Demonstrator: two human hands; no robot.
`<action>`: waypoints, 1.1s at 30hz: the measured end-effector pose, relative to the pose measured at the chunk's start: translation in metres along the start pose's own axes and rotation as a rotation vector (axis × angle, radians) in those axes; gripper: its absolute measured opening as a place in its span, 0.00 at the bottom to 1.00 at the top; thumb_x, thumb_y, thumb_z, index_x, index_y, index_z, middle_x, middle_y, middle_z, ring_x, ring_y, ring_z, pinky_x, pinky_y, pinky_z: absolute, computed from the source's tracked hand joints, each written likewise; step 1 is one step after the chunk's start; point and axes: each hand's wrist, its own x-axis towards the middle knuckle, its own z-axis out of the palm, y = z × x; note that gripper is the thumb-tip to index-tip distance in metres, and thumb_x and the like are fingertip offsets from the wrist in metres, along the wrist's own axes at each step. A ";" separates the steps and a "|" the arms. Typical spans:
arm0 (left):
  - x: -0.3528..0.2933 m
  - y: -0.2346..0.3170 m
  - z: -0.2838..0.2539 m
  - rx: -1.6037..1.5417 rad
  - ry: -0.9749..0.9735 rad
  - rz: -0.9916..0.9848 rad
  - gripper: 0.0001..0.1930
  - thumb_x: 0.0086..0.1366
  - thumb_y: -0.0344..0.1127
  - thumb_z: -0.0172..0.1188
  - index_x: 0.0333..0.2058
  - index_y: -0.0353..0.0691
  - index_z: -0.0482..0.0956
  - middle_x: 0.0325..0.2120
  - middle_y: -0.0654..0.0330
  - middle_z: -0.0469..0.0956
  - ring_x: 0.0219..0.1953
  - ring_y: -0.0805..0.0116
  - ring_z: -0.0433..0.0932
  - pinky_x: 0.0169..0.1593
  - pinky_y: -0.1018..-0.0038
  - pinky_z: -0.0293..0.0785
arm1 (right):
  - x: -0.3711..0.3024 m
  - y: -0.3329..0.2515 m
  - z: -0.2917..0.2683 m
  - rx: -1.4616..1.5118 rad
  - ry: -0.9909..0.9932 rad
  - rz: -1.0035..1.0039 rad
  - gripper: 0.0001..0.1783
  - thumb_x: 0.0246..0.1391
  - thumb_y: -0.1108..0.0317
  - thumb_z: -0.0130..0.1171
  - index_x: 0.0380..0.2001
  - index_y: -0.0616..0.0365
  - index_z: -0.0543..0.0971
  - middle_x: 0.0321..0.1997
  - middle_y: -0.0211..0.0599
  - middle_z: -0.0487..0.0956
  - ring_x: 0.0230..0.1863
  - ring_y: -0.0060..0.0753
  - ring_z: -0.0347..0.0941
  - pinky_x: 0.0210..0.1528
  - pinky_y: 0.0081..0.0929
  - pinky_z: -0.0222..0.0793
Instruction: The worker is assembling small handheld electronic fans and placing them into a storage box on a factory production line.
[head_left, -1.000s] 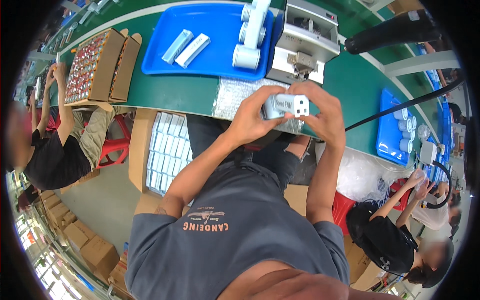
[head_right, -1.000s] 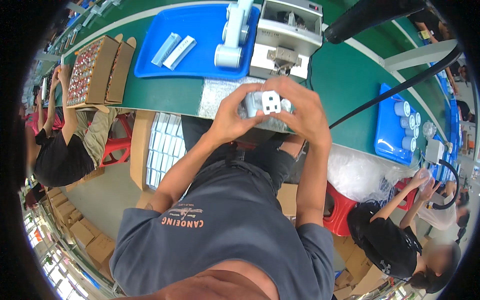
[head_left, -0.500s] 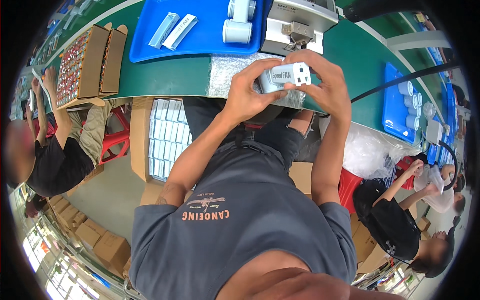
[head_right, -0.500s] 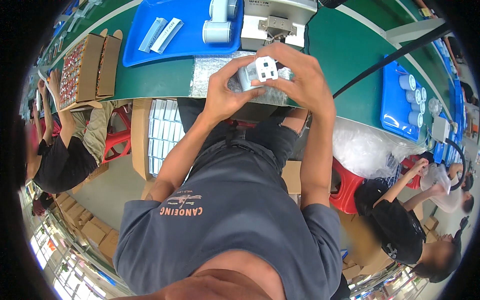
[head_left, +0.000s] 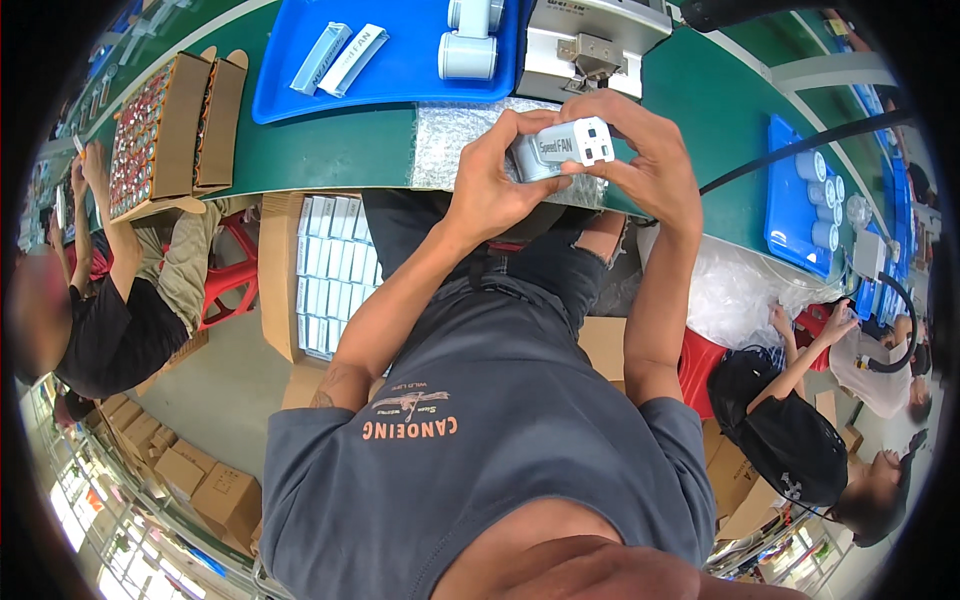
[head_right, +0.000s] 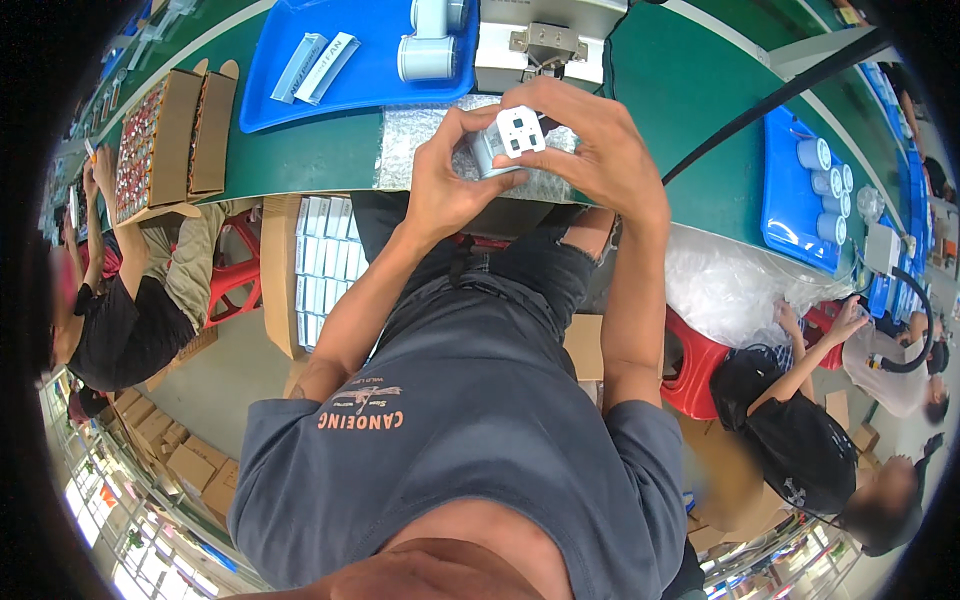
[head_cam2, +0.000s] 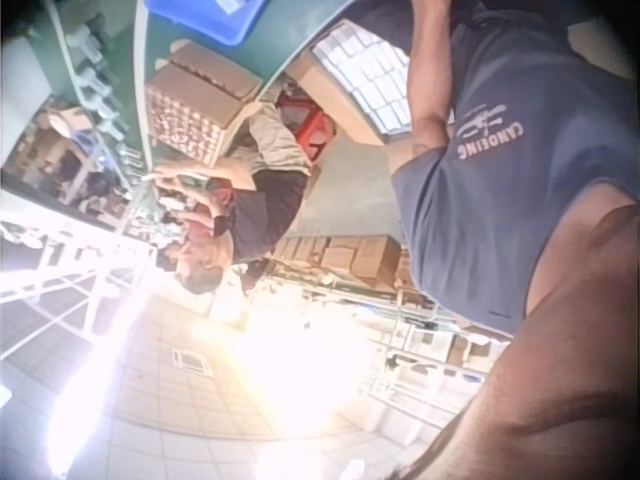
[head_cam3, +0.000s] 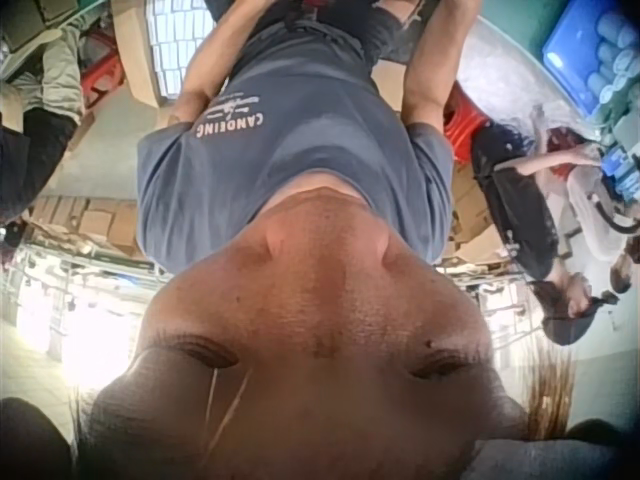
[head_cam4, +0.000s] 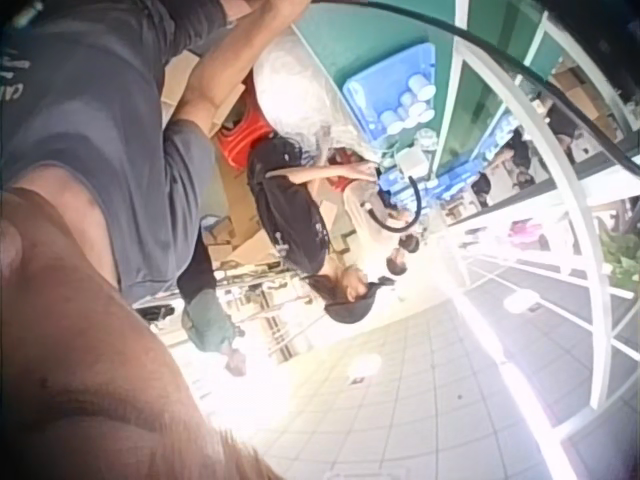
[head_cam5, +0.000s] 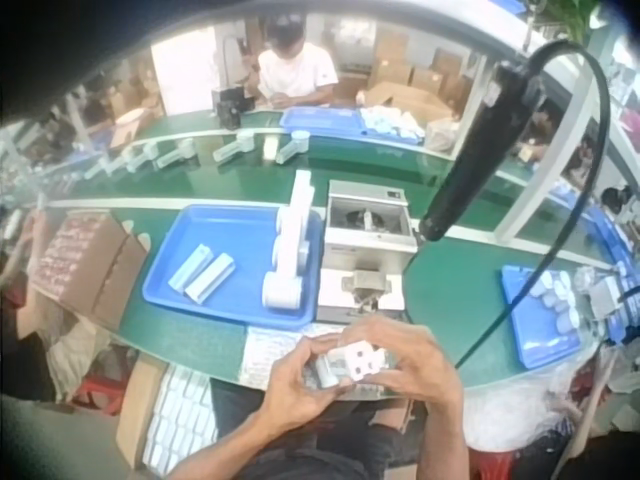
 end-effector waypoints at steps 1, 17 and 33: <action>0.001 -0.002 0.000 -0.022 -0.007 -0.004 0.31 0.47 0.30 0.79 0.49 0.36 0.74 0.48 0.52 0.82 0.51 0.64 0.80 0.55 0.67 0.74 | 0.000 0.001 0.000 -0.007 0.007 0.002 0.24 0.43 0.70 0.73 0.46 0.60 0.80 0.41 0.38 0.81 0.39 0.42 0.79 0.42 0.30 0.74; 0.001 0.001 -0.003 -0.010 -0.002 0.037 0.30 0.46 0.31 0.78 0.50 0.37 0.77 0.44 0.55 0.83 0.45 0.56 0.84 0.49 0.67 0.78 | -0.002 0.000 0.005 0.018 0.006 0.030 0.23 0.44 0.68 0.75 0.44 0.61 0.79 0.39 0.37 0.80 0.36 0.37 0.77 0.41 0.27 0.74; 0.002 0.007 0.010 0.199 0.244 -0.009 0.28 0.47 0.34 0.77 0.46 0.36 0.75 0.41 0.49 0.82 0.42 0.48 0.83 0.43 0.63 0.79 | -0.015 -0.037 0.066 -0.448 0.162 0.407 0.11 0.57 0.67 0.63 0.43 0.57 0.81 0.16 0.40 0.76 0.16 0.44 0.73 0.23 0.34 0.67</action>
